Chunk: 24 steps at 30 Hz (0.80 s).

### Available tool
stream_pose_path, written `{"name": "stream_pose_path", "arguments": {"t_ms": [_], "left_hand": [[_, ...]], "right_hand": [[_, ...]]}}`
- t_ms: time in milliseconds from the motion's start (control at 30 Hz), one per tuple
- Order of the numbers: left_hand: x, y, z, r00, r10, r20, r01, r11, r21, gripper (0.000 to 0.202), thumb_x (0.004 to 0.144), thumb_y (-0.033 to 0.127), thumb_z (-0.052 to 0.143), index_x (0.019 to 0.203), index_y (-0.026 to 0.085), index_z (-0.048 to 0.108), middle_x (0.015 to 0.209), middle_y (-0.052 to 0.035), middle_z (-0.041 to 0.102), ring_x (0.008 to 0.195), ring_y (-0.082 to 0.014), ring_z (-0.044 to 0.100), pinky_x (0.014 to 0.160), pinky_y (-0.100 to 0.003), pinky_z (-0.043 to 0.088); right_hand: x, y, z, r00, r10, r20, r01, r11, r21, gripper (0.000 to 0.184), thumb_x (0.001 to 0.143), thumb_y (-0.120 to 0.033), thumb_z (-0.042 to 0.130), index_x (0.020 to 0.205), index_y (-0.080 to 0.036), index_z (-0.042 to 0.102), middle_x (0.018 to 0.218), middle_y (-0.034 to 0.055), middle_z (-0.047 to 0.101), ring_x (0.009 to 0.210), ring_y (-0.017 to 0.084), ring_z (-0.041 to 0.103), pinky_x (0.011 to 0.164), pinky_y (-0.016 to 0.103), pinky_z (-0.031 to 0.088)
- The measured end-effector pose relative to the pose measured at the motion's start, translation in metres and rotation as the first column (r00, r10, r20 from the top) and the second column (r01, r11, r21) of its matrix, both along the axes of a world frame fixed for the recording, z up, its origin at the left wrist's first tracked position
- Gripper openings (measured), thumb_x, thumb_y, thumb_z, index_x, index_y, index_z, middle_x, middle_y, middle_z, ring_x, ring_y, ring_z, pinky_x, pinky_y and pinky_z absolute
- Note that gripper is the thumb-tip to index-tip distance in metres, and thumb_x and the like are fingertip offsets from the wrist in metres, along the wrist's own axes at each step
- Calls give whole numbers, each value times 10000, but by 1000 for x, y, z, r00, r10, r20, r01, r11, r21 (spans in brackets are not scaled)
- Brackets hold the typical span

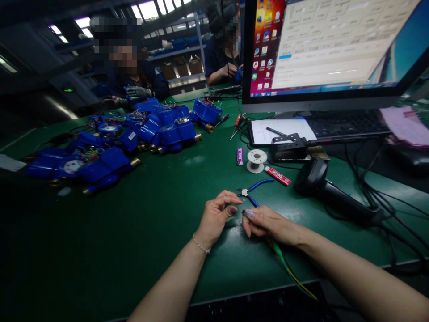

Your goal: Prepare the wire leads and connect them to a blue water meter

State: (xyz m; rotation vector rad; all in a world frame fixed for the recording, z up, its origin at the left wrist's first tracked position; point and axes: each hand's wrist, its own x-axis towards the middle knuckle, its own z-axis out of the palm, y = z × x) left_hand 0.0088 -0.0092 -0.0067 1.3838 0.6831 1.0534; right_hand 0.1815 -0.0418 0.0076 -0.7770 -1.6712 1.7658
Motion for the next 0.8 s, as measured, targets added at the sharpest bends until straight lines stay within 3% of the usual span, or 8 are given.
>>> {"name": "stream_pose_path", "arguments": {"t_ms": [233, 533, 800], "left_hand": [[2, -1, 2, 999, 9, 36, -8, 1000, -21, 131, 708, 321, 684, 685, 195, 657, 783, -8, 552, 795, -121, 503, 752, -236, 361], [1, -2, 1, 1000, 10, 21, -10, 1000, -2, 109, 687, 297, 706, 732, 202, 675, 800, -13, 559, 810, -128, 510, 789, -256, 370], [3, -5, 0, 990, 130, 47, -133, 988, 77, 124, 647, 275, 738, 632, 193, 646, 719, 1, 533, 735, -123, 492, 761, -269, 379]], "right_hand": [[-1, -1, 2, 1000, -1, 5, 1, 1000, 1, 521, 921, -489, 254, 702, -118, 547, 460, -64, 290, 423, 72, 233, 436, 232, 202], [0, -1, -1, 1000, -10, 22, 9, 1000, 12, 508, 927, -481, 248, 718, -125, 544, 479, -65, 273, 440, 72, 226, 443, 229, 197], [-2, -7, 4, 986, -73, 151, 50, 987, 153, 485, 942, -448, 216, 747, -143, 539, 559, -46, 337, 518, 76, 331, 519, 221, 267]]}}
